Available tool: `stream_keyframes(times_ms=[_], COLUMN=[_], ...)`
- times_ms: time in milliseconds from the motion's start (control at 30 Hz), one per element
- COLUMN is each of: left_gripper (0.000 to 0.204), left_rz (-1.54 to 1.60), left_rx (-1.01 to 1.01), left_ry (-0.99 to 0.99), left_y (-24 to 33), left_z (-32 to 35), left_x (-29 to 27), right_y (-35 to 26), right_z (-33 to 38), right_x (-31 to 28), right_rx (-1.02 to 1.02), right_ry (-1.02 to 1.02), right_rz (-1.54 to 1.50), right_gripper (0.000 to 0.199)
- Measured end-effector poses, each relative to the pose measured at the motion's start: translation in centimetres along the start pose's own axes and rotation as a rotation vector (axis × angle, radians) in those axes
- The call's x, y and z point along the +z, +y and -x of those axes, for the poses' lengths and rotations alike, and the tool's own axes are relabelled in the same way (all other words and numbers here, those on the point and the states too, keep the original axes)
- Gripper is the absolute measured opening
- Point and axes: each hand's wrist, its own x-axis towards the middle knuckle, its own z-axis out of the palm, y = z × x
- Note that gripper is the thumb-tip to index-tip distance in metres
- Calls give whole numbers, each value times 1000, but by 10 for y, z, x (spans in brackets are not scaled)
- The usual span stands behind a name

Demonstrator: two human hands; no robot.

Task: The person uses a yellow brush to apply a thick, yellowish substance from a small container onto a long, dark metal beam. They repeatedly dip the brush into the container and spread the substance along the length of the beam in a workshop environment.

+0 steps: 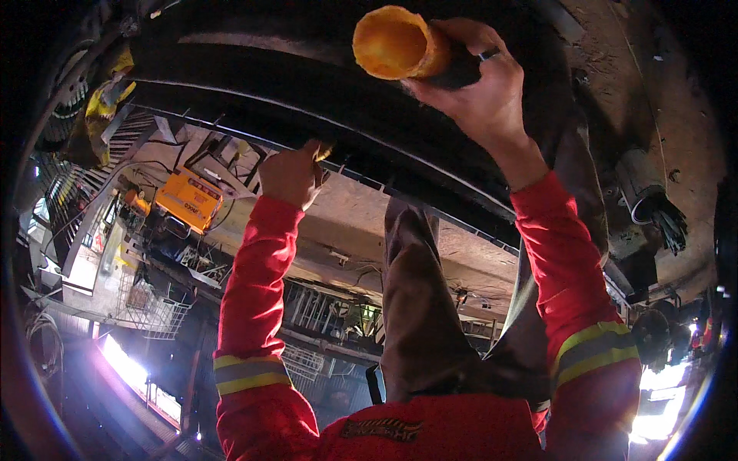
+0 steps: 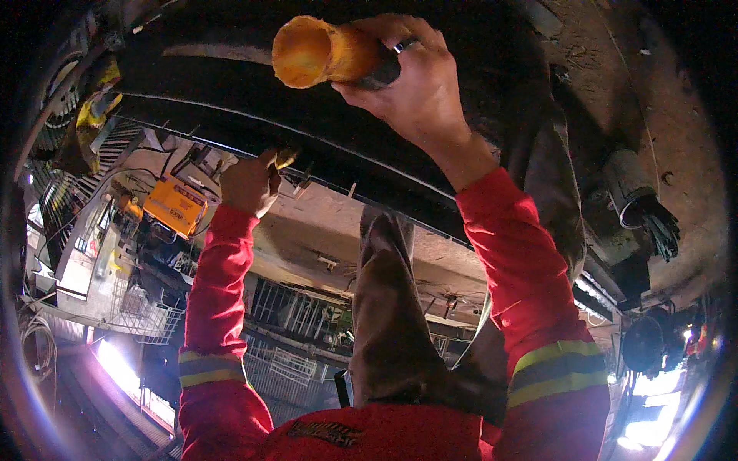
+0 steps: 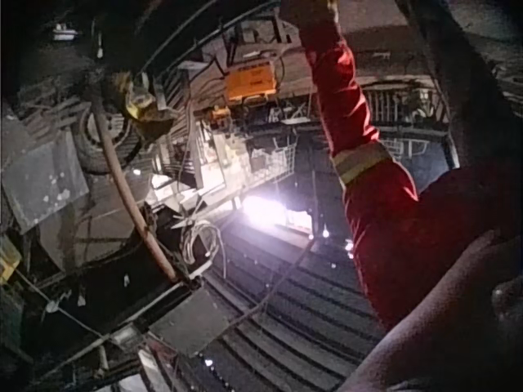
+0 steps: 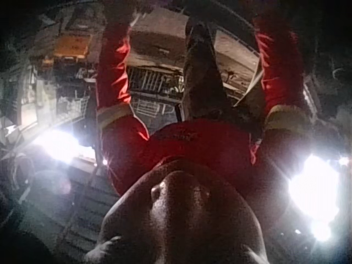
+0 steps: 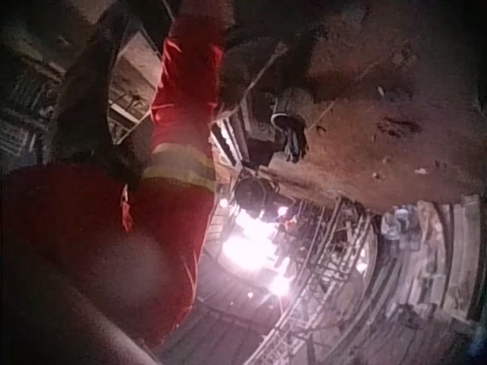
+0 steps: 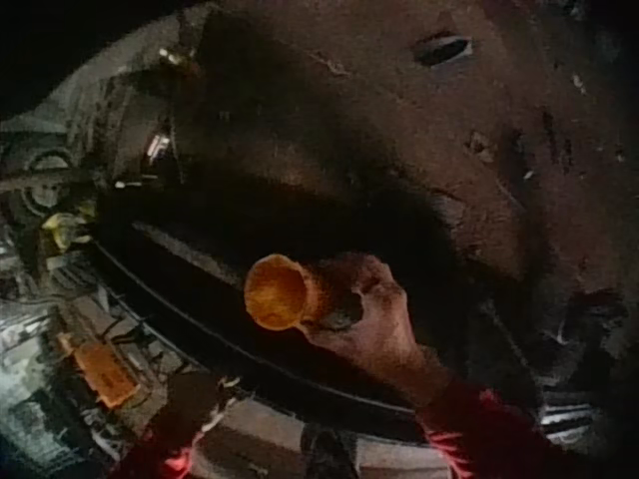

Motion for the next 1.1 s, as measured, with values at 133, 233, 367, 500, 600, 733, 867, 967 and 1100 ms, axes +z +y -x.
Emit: stream_keyframes(times_ms=[133, 233, 367, 500, 600, 733, 867, 967, 1100], left_gripper=[30, 29, 33, 33, 33, 29, 25, 25, 23], left_rz=[164, 146, 148, 165, 132, 34, -8, -48, 174], left_rx=[125, 167, 192, 144, 32, -2, -112, -101, 7], left_ry=[98, 66, 20, 30, 28, 111, 168, 175, 186], left_y=[6, 24, 35, 34, 11, -25, -60, -55, -20], left_z=[2, 2, 12, 35, 41, 42, 41, 41, 61], left_x=[-1, 0, 7, -17, -32, -9, 1, -3, 8], right_y=[2, 3, 1, 4, 3, 2, -2, -4, -2], right_z=[-1, -1, 0, 2, 0, -1, 2, 0, 3], right_x=[0, 0, 3, 4, 1, 5, 7, 10, 11], right_rx=[-36, -25, -21, 61, 66, 21, 38, 61, 24], right_ry=[14, 6, -3, -6, -15, -7, -37, -51, -77], right_rz=[27, 38, 55, -38, -28, -50, -20, -8, -8], right_gripper=[53, 53, 53, 54, 54, 54, 54, 54, 54])
